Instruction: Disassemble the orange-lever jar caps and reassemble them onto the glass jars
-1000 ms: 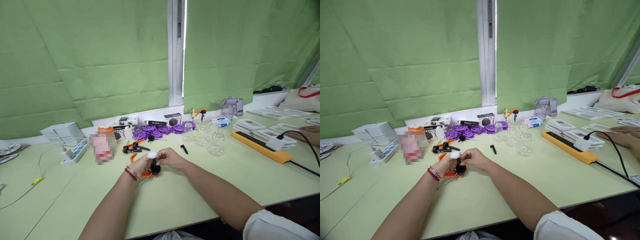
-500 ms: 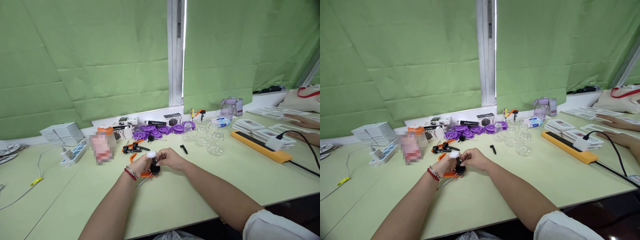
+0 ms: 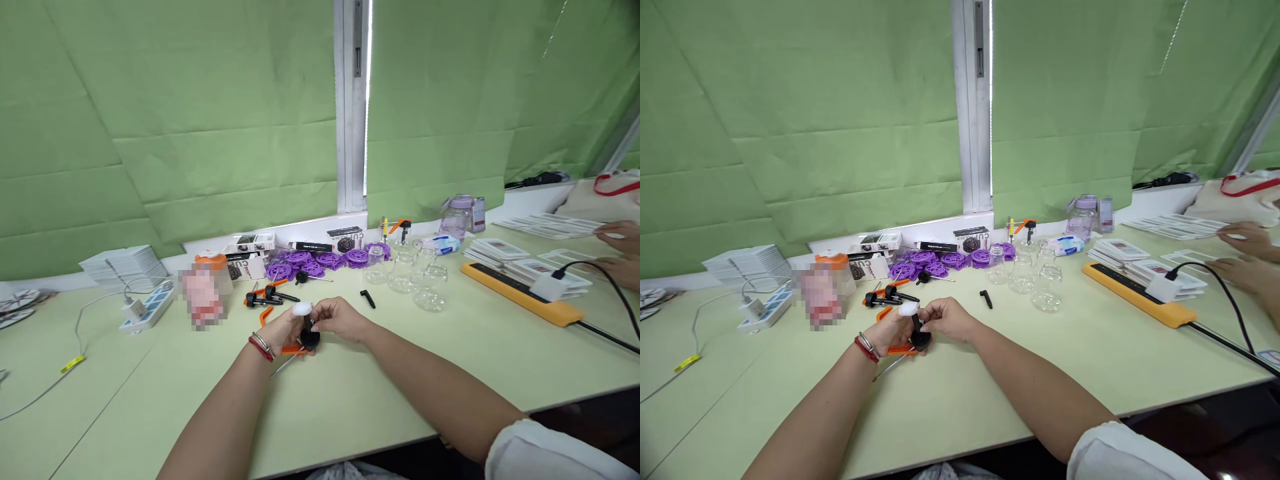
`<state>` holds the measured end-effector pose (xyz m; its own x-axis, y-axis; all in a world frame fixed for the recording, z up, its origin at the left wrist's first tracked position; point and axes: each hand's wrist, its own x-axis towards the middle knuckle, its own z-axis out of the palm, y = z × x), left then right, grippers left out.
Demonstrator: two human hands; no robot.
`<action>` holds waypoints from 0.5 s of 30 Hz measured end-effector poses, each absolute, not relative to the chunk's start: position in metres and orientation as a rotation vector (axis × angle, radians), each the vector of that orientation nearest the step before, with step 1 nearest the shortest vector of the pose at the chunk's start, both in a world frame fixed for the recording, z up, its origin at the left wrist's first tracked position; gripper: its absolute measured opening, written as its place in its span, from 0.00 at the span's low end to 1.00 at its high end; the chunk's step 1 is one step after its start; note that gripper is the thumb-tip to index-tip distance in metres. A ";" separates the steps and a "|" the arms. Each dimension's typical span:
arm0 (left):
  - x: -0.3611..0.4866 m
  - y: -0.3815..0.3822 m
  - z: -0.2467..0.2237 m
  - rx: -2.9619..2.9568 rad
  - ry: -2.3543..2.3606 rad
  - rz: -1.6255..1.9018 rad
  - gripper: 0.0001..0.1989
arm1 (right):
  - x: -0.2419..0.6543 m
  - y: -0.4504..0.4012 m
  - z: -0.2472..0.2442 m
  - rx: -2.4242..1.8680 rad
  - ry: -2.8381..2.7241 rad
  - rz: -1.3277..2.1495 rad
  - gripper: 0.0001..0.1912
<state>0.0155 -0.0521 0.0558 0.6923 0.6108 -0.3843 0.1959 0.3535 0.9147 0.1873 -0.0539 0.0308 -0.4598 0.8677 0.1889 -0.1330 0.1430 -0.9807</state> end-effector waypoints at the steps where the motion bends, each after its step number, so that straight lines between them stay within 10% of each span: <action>1: 0.015 -0.052 0.055 1.205 0.808 0.310 0.26 | 0.187 -0.054 0.031 -0.739 -1.550 1.464 0.18; 15: 0.017 -0.052 0.058 1.218 0.804 0.282 0.30 | 0.186 -0.055 0.032 -0.712 -1.551 1.456 0.16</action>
